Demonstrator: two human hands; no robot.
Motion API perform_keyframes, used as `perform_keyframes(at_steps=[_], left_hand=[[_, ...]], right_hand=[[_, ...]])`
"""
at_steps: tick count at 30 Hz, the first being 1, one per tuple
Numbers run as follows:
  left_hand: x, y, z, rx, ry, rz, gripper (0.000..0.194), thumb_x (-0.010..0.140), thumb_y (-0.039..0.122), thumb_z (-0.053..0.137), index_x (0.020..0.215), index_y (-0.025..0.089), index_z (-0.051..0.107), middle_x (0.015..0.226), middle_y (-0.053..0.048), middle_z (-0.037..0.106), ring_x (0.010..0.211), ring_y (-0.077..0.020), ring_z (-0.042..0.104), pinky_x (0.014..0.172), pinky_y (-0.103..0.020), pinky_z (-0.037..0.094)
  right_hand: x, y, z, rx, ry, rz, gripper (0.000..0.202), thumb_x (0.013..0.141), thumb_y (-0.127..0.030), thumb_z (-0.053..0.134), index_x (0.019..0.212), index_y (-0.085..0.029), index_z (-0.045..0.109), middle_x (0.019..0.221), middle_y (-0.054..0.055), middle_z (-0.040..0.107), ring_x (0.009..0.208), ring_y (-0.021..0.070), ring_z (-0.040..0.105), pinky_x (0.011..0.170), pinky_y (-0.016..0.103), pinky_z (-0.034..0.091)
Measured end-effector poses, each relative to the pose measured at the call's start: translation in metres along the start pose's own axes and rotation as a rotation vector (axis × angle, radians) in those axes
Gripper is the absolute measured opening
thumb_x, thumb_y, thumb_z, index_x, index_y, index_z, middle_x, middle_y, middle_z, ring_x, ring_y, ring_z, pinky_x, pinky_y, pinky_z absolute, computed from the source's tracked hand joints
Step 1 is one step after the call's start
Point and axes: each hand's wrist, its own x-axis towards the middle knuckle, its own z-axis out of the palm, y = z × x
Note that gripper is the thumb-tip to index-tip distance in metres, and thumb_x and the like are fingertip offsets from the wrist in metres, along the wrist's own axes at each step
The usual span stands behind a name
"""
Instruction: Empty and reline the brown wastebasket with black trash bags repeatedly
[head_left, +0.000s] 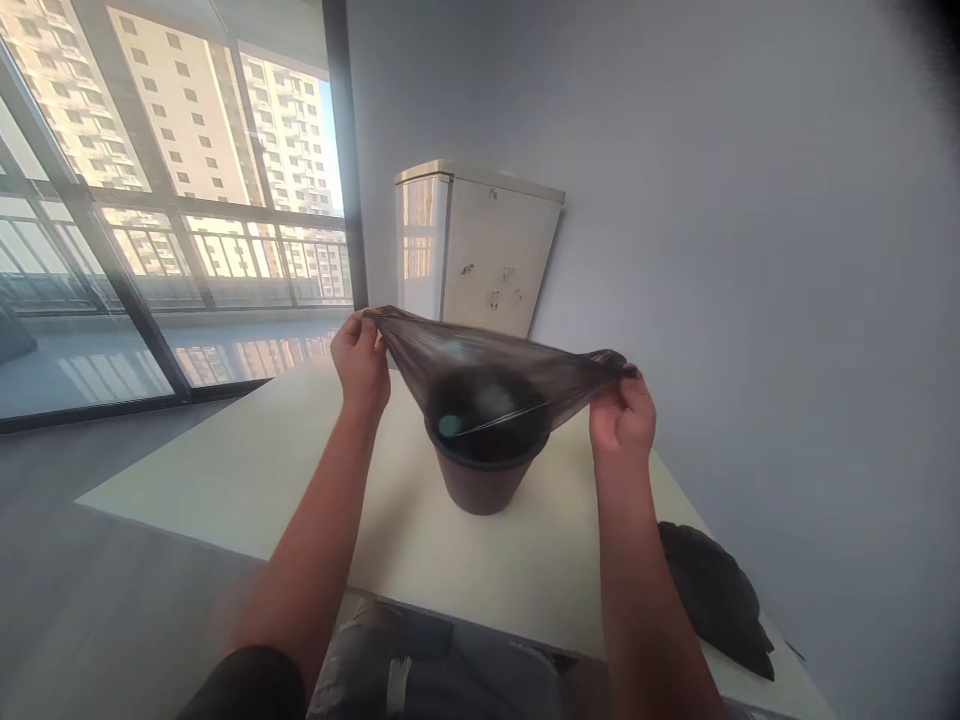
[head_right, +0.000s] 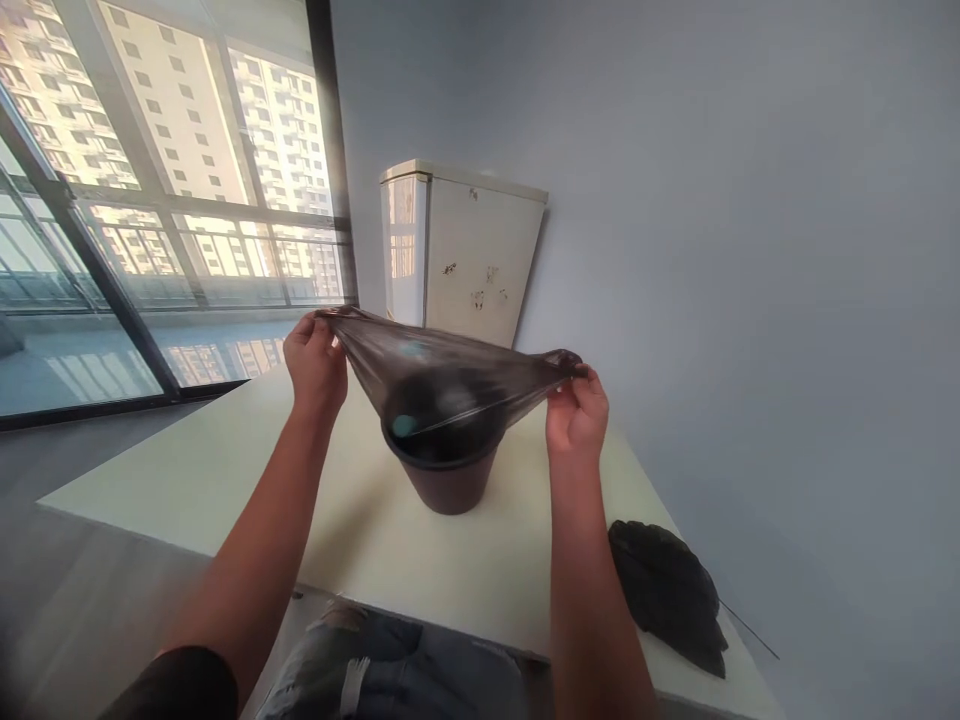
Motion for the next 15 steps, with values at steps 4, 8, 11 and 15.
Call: perform_keyframes(at_steps=[4, 8, 11, 15], left_hand=[[0.004, -0.009, -0.010, 0.048, 0.096, 0.041, 0.030, 0.084, 0.045, 0.084, 0.086, 0.017, 0.072, 0.087, -0.003, 0.072, 0.087, -0.0156, 0.069, 0.081, -0.026, 0.055], [0.001, -0.019, -0.026, 0.006, 0.154, -0.040, 0.033, 0.078, 0.039, 0.090, 0.096, 0.017, 0.075, 0.089, -0.002, 0.072, 0.085, -0.0129, 0.068, 0.084, -0.025, 0.055], [0.002, -0.025, -0.036, -0.048, 0.098, -0.271, 0.036, 0.074, 0.032, 0.092, 0.101, 0.015, 0.076, 0.087, -0.003, 0.072, 0.081, -0.0116, 0.068, 0.084, -0.024, 0.055], [0.012, -0.027, -0.030, 0.023, 0.028, -0.252, 0.032, 0.078, 0.038, 0.091, 0.093, 0.018, 0.071, 0.081, -0.001, 0.068, 0.078, -0.0133, 0.069, 0.077, -0.025, 0.057]], right_hand=[[0.004, -0.004, -0.014, -0.036, 0.116, 0.046, 0.017, 0.078, -0.010, 0.076, 0.088, -0.022, 0.070, 0.096, -0.001, 0.075, 0.099, 0.0152, 0.073, 0.104, 0.036, 0.059], [-0.001, -0.007, -0.030, -0.133, 0.064, 0.367, 0.020, 0.081, -0.006, 0.066, 0.093, -0.020, 0.072, 0.103, 0.004, 0.077, 0.106, 0.0157, 0.072, 0.107, 0.030, 0.059], [-0.008, -0.009, -0.029, -0.160, 0.010, 0.558, 0.020, 0.080, -0.006, 0.067, 0.094, -0.020, 0.072, 0.104, 0.006, 0.077, 0.104, 0.0174, 0.073, 0.104, 0.032, 0.060], [-0.003, -0.013, -0.003, -0.072, -0.081, 0.469, 0.013, 0.085, -0.023, 0.077, 0.098, -0.024, 0.072, 0.116, 0.005, 0.076, 0.109, 0.0226, 0.072, 0.103, 0.045, 0.061]])
